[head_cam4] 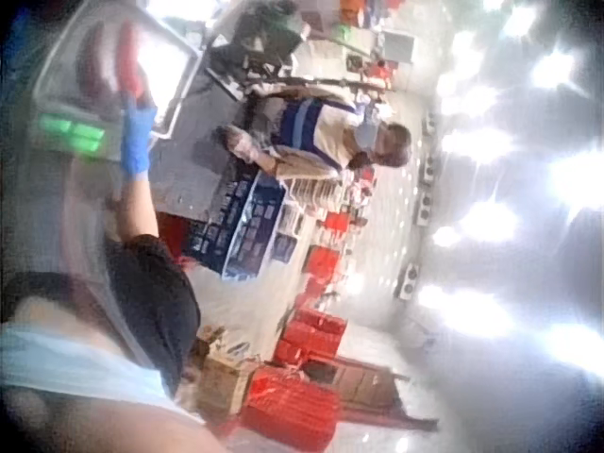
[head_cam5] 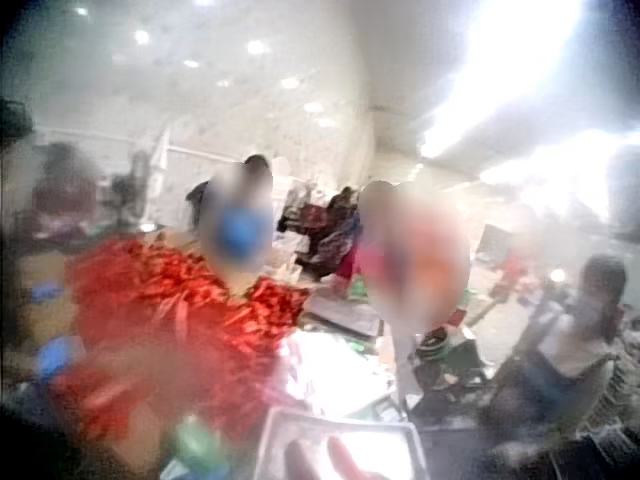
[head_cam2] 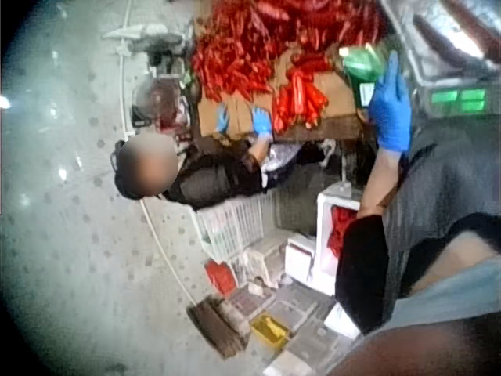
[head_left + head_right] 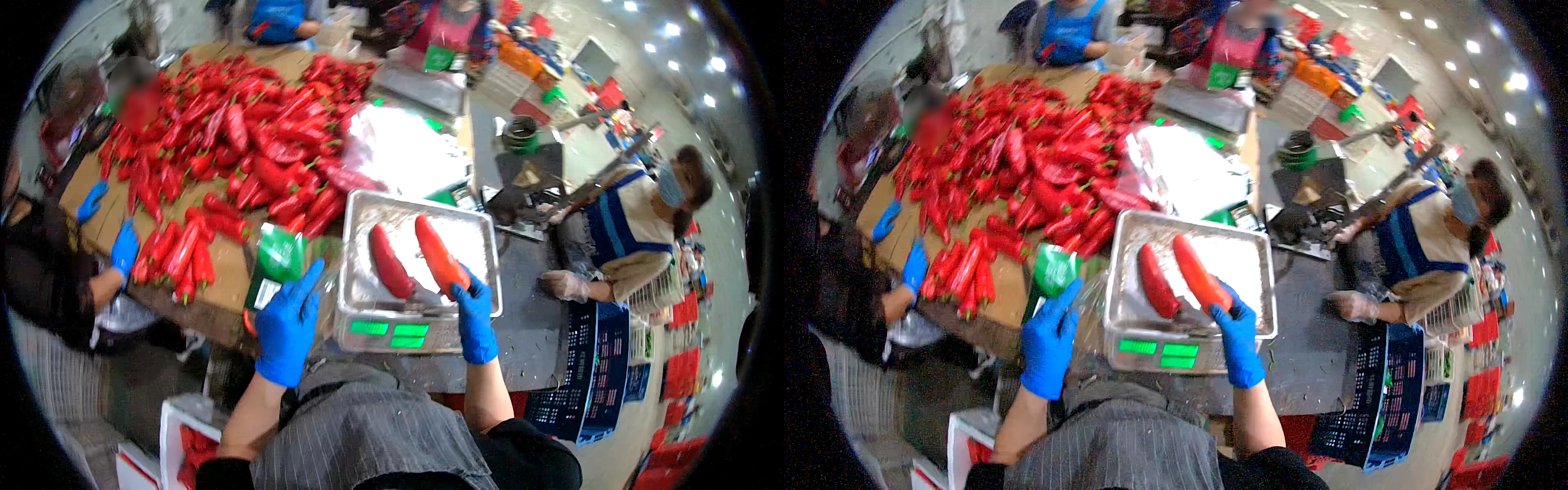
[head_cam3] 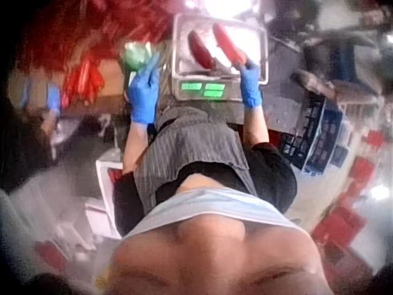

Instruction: The person sorts red peppers from a large pile on a table, selects individual peppers, and places them onto a digital scale. The person then picks up a plastic bag, places the weighed peppers inside, and sets the bag aside. This process is repeated multiple times with coworkers visible in the background performing similar tasks.

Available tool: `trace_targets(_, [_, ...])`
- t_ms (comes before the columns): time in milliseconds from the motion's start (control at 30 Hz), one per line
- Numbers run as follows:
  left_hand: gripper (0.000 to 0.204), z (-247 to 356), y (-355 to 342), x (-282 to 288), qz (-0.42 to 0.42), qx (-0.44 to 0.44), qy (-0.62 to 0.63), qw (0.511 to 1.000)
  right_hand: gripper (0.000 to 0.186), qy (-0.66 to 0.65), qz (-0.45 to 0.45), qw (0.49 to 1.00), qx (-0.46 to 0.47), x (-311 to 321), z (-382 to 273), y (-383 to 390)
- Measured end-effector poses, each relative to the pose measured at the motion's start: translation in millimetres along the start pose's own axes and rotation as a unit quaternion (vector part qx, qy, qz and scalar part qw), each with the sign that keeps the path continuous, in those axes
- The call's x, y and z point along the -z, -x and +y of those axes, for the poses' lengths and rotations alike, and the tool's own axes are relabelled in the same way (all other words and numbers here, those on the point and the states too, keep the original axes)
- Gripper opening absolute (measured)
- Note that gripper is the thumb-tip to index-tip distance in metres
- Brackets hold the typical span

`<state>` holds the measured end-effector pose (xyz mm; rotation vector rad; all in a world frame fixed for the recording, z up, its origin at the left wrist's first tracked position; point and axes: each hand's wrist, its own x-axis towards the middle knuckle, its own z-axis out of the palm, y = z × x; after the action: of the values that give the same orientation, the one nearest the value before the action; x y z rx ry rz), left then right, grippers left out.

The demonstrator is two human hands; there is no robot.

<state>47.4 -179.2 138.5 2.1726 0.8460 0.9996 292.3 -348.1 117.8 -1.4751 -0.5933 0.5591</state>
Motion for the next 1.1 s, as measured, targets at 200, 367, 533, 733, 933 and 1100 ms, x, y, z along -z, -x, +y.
trace_targets(200, [0.039,-6.0,1.6,-20.5,-0.058,0.0,-0.021,0.998,0.06,-0.129,-0.276,0.948,-0.088,-22.9,-52.5,38.5])
trace_targets(367, [0.027,-8.2,-1.9,-17.0,-0.059,0.143,0.208,0.966,0.056,-0.016,-0.342,0.936,0.079,-54.3,-33.0,32.5])
trace_targets(533, [0.024,-29.9,4.7,-21.0,-0.008,0.092,0.196,0.976,0.057,0.329,-0.161,0.901,0.232,-61.2,-28.6,42.3])
trace_targets(733, [0.025,30.8,11.0,-14.1,-0.118,-0.01,0.035,0.992,0.06,0.36,-0.185,0.88,0.249,-95.8,-17.6,49.8])
trace_targets(933, [0.024,3.3,1.8,-13.0,-0.008,-0.031,-0.046,0.998,0.057,0.343,-0.186,0.872,0.297,-120.0,-9.2,56.1])
trace_targets(1100, [0.016,34.5,16.6,-13.7,-0.084,-0.144,-0.108,0.98,0.053,0.151,-0.194,0.963,0.109,-133.1,30.9,59.6])
